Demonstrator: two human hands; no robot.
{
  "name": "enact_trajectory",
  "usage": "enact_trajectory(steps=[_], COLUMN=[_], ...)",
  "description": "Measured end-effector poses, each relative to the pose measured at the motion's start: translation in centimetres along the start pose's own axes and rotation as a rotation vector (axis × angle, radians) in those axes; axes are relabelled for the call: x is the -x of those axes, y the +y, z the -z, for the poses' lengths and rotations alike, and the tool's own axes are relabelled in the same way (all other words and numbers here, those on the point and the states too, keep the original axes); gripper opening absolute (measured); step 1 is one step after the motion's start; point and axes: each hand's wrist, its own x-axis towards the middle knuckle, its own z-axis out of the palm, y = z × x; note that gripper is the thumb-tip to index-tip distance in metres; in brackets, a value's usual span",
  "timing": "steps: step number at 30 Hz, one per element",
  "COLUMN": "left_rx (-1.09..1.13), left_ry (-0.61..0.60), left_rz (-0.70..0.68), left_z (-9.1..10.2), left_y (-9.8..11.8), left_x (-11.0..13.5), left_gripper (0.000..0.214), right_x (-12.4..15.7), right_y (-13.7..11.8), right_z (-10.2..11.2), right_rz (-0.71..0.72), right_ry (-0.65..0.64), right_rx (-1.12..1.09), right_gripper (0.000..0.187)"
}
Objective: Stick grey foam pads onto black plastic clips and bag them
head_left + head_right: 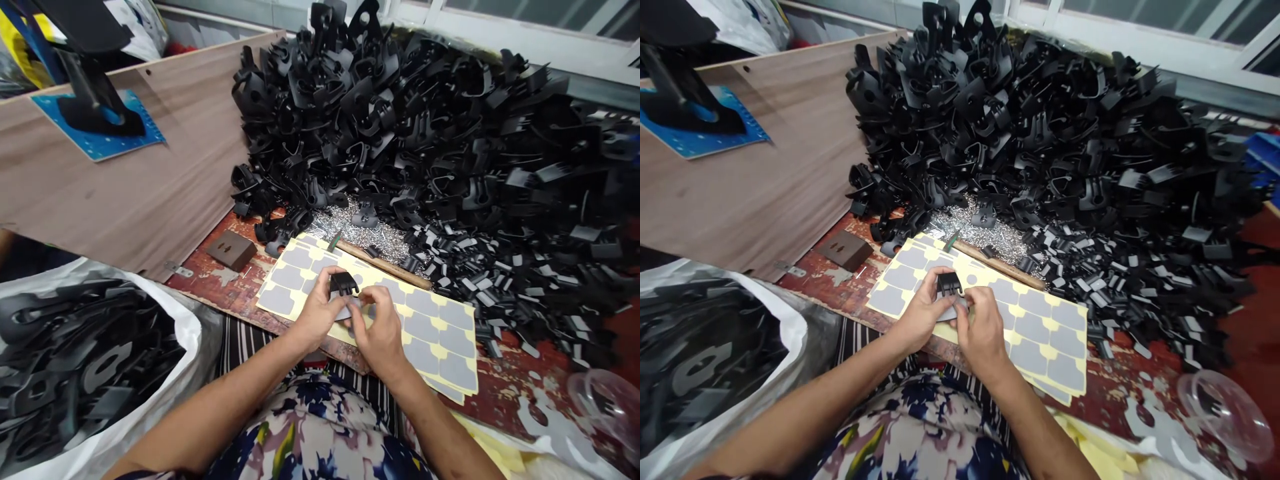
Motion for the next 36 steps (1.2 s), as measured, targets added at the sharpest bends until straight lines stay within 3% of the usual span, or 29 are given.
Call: enact_trajectory(steps=[3, 6, 10, 13, 15, 18, 23, 27, 30, 33, 36], left_rx=[-0.066, -0.081, -0.146, -0.054, 0.098, 0.296, 0.309, 0.264, 0.251, 0.234, 0.203], left_ry=[0.087, 0.087, -0.042, -0.106, -0.094, -0.065, -0.070, -0.057, -0.069, -0.009, 0.183], left_rz=[-0.066, -0.041, -0.055, 0.030, 0.124, 0.265, 0.345, 0.295, 0.278, 0.199, 0.034], left_z=[0.2, 0.8, 1.3, 1.2, 1.2, 1.3, 1.2, 0.8, 0.4, 0.9, 3.3], left_y=[-0.7, -0.3, 0.8, 1.5, 1.8, 2.2, 2.7, 2.6, 2.6, 3.1, 4.8], left_x=[0.3, 0.6, 0.6, 0.7, 0.9, 1.3, 2.0, 2.5, 2.6, 2.2, 2.3], left_gripper=[0.048, 0.052, 0.050, 0.058, 0.063, 0.054, 0.043, 0.042, 0.039, 0.037, 0.039], right_x=[-0.1, -0.8, -1.3, -1.0, -0.7, -0.4, -0.6, -0.8, -0.7, -0.5, -0.4], right_y=[0.2, 0.8, 1.0, 0.5, 0.3, 0.4, 1.1, -0.3, -2.0, -2.6, -1.6], right_z=[0.5, 1.5, 2.0, 1.6, 1.4, 1.1, 1.4, 2.6, 3.5, 4.4, 4.5], right_rz=[0.114, -0.022, -0.292, -0.348, -0.322, -0.301, -0.282, -0.027, 0.093, 0.088, -0.005], right_ry=[0.045, 0.023, -0.232, -0.239, -0.158, -0.098, -0.150, -0.151, -0.158, -0.090, -0.136], right_rx=[0.237, 0.292, -0.229, -0.375, -0.330, -0.317, -0.379, -0.081, 0.022, -0.080, -0.127], right_gripper=[0.051, 0.068, 0.036, 0.021, 0.016, 0.012, 0.003, 0.015, 0.009, 0.012, 0.013])
